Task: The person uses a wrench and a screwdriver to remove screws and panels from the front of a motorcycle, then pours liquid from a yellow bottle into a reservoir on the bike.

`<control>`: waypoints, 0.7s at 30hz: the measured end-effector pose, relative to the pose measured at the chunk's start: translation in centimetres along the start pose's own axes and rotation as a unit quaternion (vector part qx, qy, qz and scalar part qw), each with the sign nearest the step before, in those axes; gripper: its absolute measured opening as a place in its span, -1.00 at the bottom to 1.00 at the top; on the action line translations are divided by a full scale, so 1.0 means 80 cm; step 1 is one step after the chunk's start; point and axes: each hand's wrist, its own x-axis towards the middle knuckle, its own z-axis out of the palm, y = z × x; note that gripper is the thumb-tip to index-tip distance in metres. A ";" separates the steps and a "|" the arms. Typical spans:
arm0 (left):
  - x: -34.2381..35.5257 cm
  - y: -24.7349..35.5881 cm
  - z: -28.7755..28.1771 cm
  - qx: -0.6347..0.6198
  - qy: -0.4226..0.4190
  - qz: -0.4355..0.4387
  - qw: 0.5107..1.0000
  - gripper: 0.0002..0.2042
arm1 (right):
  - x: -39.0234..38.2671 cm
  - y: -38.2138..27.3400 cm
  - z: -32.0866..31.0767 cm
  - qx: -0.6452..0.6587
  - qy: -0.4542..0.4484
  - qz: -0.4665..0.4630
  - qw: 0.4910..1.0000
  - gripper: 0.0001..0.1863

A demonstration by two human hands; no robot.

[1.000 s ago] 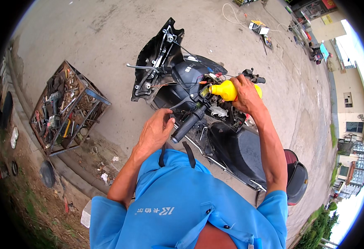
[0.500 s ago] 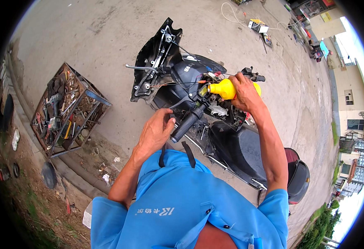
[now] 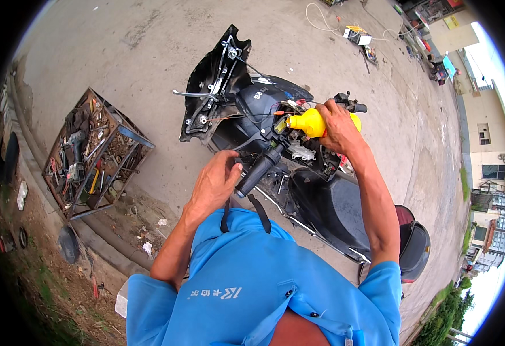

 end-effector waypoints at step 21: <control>0.002 0.049 -0.007 -0.046 -0.017 0.020 0.999 -0.65 | -0.011 -0.003 0.001 0.204 0.009 0.061 0.977 -0.19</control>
